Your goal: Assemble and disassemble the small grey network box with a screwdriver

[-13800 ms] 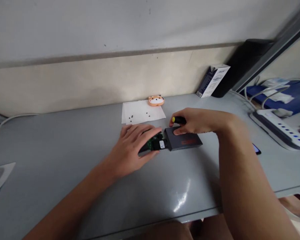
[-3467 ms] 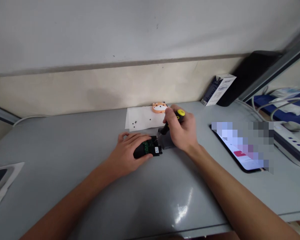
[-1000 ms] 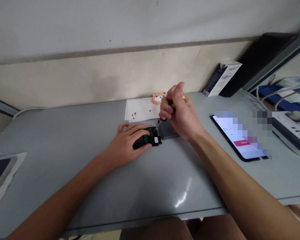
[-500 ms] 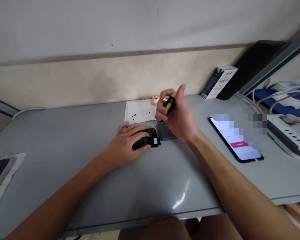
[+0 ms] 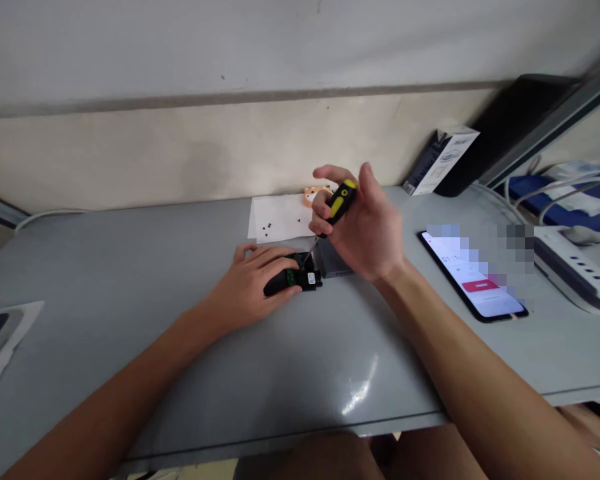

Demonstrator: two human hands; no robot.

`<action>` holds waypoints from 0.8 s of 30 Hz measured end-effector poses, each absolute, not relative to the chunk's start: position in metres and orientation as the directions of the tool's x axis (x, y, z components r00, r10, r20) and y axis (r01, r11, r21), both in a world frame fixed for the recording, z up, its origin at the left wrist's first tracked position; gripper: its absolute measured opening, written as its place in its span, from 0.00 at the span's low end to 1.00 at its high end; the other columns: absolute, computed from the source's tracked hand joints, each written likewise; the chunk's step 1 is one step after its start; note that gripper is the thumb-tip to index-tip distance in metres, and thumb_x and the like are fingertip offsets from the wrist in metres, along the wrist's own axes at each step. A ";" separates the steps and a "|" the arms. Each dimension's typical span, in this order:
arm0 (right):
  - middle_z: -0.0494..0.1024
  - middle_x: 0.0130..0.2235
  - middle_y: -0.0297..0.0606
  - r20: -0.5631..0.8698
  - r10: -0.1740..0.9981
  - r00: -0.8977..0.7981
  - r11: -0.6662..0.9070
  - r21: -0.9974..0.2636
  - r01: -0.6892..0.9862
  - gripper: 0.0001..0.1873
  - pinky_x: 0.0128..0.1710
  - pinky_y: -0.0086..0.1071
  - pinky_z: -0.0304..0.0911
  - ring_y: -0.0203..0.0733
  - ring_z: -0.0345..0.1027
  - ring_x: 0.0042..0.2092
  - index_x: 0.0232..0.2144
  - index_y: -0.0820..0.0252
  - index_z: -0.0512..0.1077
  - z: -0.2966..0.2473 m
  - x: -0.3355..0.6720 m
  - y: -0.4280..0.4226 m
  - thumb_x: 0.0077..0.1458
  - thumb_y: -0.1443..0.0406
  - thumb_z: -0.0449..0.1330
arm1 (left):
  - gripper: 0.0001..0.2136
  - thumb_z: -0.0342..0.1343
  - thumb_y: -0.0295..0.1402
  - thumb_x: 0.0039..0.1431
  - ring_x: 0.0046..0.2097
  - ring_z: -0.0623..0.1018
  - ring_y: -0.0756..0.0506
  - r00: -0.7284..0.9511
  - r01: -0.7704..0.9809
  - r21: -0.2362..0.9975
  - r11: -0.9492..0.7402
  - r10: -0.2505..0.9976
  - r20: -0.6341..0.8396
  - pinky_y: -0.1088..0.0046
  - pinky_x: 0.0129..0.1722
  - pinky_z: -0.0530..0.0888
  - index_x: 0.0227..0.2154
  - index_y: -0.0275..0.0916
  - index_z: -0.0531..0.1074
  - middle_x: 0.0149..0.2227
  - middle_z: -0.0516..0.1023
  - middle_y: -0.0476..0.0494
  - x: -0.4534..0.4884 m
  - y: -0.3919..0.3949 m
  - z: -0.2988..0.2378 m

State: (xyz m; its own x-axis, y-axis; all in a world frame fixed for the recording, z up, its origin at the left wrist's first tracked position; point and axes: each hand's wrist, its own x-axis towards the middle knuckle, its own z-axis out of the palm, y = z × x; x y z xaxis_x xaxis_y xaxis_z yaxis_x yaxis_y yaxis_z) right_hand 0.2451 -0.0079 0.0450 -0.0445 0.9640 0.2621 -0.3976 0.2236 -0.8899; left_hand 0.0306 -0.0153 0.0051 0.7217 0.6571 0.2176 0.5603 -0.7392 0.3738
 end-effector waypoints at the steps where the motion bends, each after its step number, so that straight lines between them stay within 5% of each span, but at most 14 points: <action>1: 0.66 0.27 0.31 0.247 0.966 -0.072 0.195 -0.887 -0.419 0.28 0.28 0.34 0.64 0.36 0.63 0.27 0.36 0.52 0.72 0.047 0.246 -0.009 0.59 0.36 0.59 | 0.12 0.55 0.43 0.73 0.62 0.77 0.39 0.725 0.555 0.370 -0.745 0.652 0.222 0.55 0.65 0.58 0.50 0.44 0.76 0.61 0.79 0.41 0.030 -0.015 0.005; 5: 0.71 0.33 0.32 0.220 0.972 -0.083 0.165 -0.890 -0.424 0.27 0.31 0.33 0.66 0.36 0.70 0.32 0.31 0.53 0.68 0.044 0.247 -0.010 0.54 0.39 0.67 | 0.13 0.55 0.43 0.73 0.62 0.77 0.38 0.740 0.544 0.358 -0.759 0.635 0.222 0.54 0.66 0.58 0.52 0.44 0.76 0.62 0.79 0.41 0.028 -0.013 0.006; 12: 0.60 0.22 0.26 0.256 0.967 -0.002 0.235 -0.890 -0.392 0.29 0.24 0.32 0.57 0.34 0.56 0.23 0.30 0.52 0.66 0.041 0.243 -0.007 0.57 0.35 0.61 | 0.12 0.58 0.42 0.70 0.63 0.76 0.38 0.739 0.551 0.383 -0.742 0.647 0.189 0.54 0.65 0.61 0.51 0.45 0.77 0.61 0.79 0.42 0.028 -0.012 0.008; 16: 0.68 0.28 0.31 0.221 0.967 -0.127 0.144 -0.884 -0.444 0.25 0.29 0.34 0.64 0.37 0.66 0.29 0.37 0.52 0.72 0.050 0.248 -0.010 0.58 0.39 0.63 | 0.11 0.60 0.41 0.69 0.63 0.76 0.38 0.708 0.563 0.438 -0.701 0.682 0.181 0.54 0.65 0.63 0.49 0.45 0.77 0.61 0.79 0.42 0.031 -0.013 0.008; 19: 0.72 0.33 0.32 0.230 0.965 -0.128 0.153 -0.886 -0.439 0.25 0.32 0.33 0.66 0.36 0.69 0.33 0.32 0.53 0.68 0.047 0.250 -0.011 0.54 0.43 0.70 | 0.10 0.61 0.40 0.68 0.63 0.75 0.38 0.693 0.564 0.458 -0.687 0.696 0.190 0.53 0.65 0.64 0.48 0.44 0.77 0.61 0.79 0.42 0.034 -0.015 0.007; 24: 0.59 0.23 0.24 0.244 0.969 0.037 0.240 -0.897 -0.371 0.31 0.24 0.30 0.56 0.31 0.54 0.23 0.29 0.52 0.59 0.041 0.243 -0.010 0.52 0.40 0.70 | 0.09 0.63 0.38 0.67 0.61 0.77 0.38 0.671 0.568 0.465 -0.679 0.710 0.217 0.54 0.63 0.66 0.46 0.44 0.76 0.60 0.80 0.44 0.036 -0.019 0.006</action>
State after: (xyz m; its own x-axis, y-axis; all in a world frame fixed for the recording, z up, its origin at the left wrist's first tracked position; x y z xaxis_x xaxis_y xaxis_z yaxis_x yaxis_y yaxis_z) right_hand 0.2432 -0.0100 0.0407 0.0372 0.9690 0.2443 -0.3712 0.2404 -0.8969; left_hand 0.0359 -0.0186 0.0063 0.6705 0.7096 0.2166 0.5683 -0.6789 0.4648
